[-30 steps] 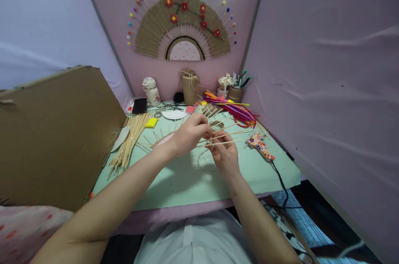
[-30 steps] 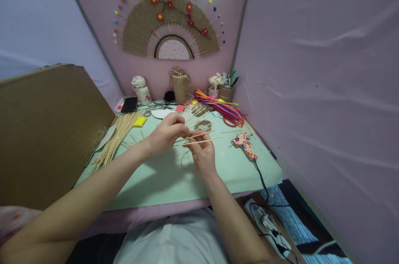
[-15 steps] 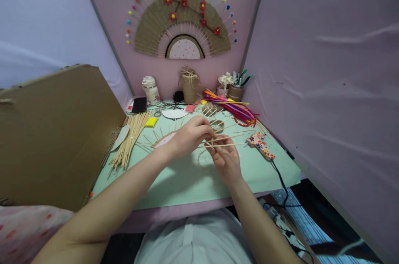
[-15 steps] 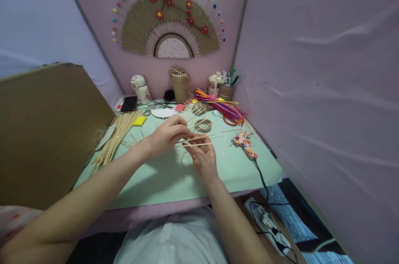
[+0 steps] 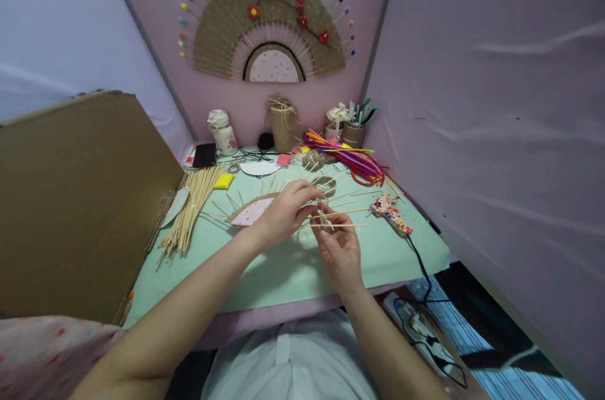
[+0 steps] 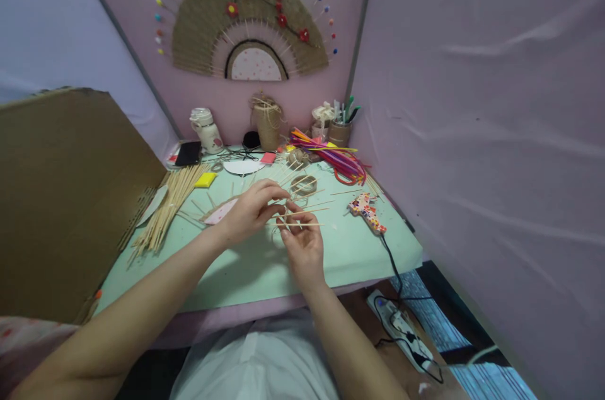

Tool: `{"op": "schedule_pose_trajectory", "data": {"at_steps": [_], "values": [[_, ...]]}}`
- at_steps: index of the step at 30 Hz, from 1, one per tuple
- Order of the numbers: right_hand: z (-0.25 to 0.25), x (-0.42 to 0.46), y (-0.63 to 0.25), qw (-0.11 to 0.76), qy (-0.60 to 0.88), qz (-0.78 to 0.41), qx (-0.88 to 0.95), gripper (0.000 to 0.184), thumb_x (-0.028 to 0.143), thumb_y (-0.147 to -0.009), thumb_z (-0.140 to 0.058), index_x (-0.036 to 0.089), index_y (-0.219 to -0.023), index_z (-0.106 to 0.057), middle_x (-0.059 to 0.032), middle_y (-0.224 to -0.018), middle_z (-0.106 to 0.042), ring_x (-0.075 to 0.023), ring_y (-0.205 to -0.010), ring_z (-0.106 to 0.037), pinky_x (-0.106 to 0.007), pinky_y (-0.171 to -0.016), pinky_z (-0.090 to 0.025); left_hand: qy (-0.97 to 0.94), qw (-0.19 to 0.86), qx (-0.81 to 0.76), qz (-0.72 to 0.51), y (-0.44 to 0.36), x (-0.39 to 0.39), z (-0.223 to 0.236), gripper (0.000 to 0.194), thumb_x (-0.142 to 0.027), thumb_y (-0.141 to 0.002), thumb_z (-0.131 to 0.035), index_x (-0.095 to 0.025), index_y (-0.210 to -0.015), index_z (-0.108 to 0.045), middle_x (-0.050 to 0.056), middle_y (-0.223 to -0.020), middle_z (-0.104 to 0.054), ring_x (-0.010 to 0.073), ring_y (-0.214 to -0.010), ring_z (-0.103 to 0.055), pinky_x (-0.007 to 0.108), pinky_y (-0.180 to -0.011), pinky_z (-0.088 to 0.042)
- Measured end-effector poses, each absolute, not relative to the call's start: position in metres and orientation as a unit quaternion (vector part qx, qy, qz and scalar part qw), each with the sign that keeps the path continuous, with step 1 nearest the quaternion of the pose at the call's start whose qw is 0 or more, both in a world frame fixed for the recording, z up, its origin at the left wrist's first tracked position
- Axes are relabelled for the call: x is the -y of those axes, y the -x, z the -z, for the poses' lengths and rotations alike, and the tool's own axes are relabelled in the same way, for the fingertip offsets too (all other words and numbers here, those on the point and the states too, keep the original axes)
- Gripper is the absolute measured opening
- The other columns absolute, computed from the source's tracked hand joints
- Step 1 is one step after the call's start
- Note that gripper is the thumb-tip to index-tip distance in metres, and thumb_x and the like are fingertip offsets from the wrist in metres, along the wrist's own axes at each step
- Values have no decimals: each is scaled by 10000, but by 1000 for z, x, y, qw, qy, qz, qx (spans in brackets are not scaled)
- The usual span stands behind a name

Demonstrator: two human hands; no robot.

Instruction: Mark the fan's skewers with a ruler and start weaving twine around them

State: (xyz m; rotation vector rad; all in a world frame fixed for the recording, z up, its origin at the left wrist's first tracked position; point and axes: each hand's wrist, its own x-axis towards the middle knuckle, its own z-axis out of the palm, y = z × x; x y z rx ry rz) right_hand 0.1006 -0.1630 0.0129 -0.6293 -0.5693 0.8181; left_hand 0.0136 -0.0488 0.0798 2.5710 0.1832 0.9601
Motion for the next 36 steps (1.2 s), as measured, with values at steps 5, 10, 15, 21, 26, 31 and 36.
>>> {"op": "schedule_pose_trajectory", "data": {"at_steps": [5,10,15,21,26,31,36], "values": [[-14,165,-99,829,308,-398,242,310,251,-686,-790,232,-861,-535,-34,-1312,-560,-215,-1178,-593,-416,-1068,-420,-863,148,-143,-461,5,76,-70,167,-127,-887,-494,-200,-1005,-588,60,-956,-612,180,-937,-572,346,-830,-470],[-13,169,-100,817,306,-428,236,290,229,-694,-749,244,-900,-546,-44,-1221,-622,-210,-1166,-595,-410,-1032,-452,-872,20,-107,-477,9,104,-51,241,-176,-805,-642,-206,-1041,-600,58,-963,-650,192,-933,-586,362,-838,-435],[-11,168,-102,822,294,-423,242,267,221,-700,-723,240,-911,-560,-41,-1280,-590,-214,-1131,-613,-395,-979,-493,-850,-7,-108,-515,-4,99,-36,196,-153,-826,-627,-209,-1014,-614,45,-903,-677,178,-890,-597,343,-805,-436],[-7,167,-108,824,317,-391,260,246,237,-734,-717,248,-918,-555,-23,-1162,-618,-210,-1034,-657,-379,-899,-534,-830,-6,-77,-553,-5,97,-22,227,-136,-801,-654,-227,-1008,-632,35,-851,-672,171,-842,-568,332,-761,-464],[1,169,-118,813,360,-353,290,235,264,-780,-707,239,-938,-535,-20,-1008,-656,-191,-940,-679,-356,-837,-550,-821,-1,-93,-563,-6,104,-19,207,-119,-778,-679,-240,-942,-642,18,-800,-653,162,-816,-545,321,-754,-474],[9,170,-124,805,401,-286,331,239,241,-781,-720,239,-953,-554,-21,-1010,-664,-157,-889,-670,-325,-819,-536,-821,5,-83,-564,-7,106,-17,231,-94,-766,-689,-225,-943,-621,21,-809,-643,160,-818,-522,316,-749,-480],[18,169,-127,790,441,-196,378,234,226,-763,-733,246,-977,-639,-21,-955,-656,-153,-862,-638,-296,-768,-536,-825,9,-86,-558,-4,107,-17,228,-104,-778,-678,-220,-965,-618,24,-816,-631,158,-806,-531,319,-745,-473]]}}
